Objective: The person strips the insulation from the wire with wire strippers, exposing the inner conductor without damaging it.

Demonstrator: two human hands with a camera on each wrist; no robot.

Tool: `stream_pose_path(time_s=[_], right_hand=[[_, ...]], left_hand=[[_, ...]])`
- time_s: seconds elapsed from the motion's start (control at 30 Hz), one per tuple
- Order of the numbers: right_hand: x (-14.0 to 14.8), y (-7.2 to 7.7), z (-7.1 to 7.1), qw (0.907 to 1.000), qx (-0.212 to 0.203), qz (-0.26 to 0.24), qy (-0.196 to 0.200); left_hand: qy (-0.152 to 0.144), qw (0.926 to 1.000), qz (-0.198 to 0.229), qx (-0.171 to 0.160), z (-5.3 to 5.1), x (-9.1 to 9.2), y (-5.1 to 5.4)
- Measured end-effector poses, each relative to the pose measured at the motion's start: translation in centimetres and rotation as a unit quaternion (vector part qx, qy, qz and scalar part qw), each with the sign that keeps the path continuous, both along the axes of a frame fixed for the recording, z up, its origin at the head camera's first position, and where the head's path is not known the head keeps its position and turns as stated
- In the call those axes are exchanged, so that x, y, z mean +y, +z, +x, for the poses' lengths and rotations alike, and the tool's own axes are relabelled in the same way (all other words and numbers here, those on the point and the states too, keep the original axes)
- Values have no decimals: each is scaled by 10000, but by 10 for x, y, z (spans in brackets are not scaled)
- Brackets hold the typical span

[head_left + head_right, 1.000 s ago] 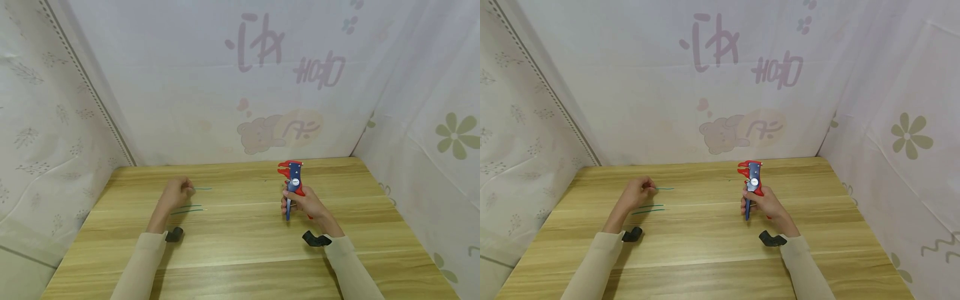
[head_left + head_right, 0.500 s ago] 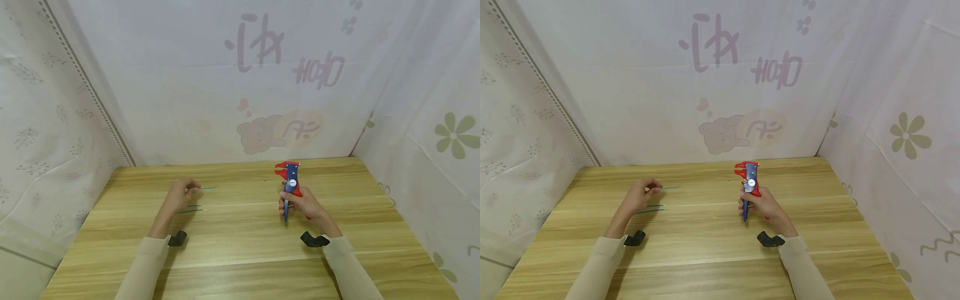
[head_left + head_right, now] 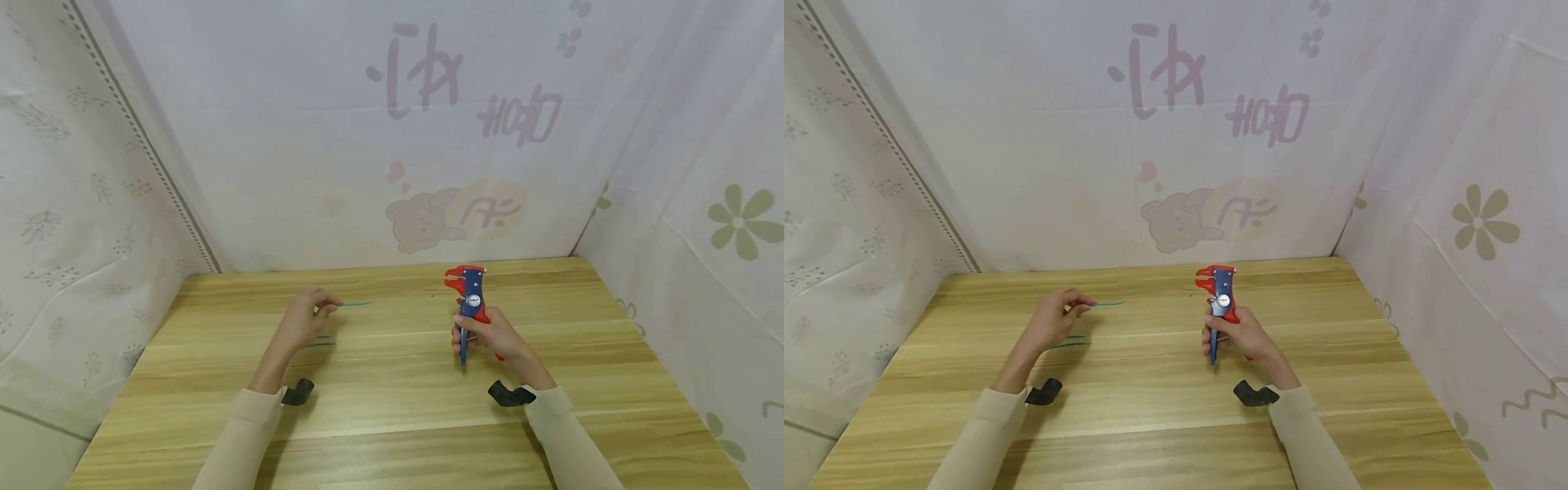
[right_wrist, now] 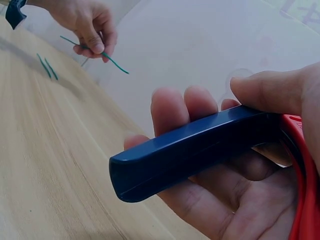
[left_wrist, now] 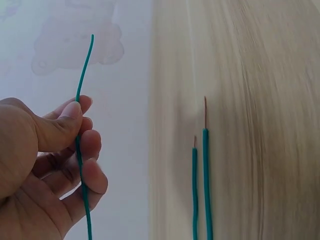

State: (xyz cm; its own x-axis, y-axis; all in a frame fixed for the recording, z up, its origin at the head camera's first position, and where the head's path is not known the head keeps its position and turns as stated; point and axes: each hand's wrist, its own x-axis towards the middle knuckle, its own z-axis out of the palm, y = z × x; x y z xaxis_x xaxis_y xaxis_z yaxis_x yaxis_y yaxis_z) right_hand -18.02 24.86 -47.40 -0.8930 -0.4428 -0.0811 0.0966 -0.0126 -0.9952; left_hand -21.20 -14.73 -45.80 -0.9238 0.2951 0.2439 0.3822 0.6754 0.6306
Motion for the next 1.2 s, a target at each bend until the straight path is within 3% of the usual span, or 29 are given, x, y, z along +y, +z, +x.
stream_pose_path(time_s=[0.5, 1.2], right_hand=[[-6, 6, 3, 9991, 165, -267, 279], [-20, 6, 8, 9964, 265, -458, 665]], left_hand=[[-217, 9991, 203, 311, 11, 22, 14], [-392, 9961, 473, 637, 21, 37, 29]])
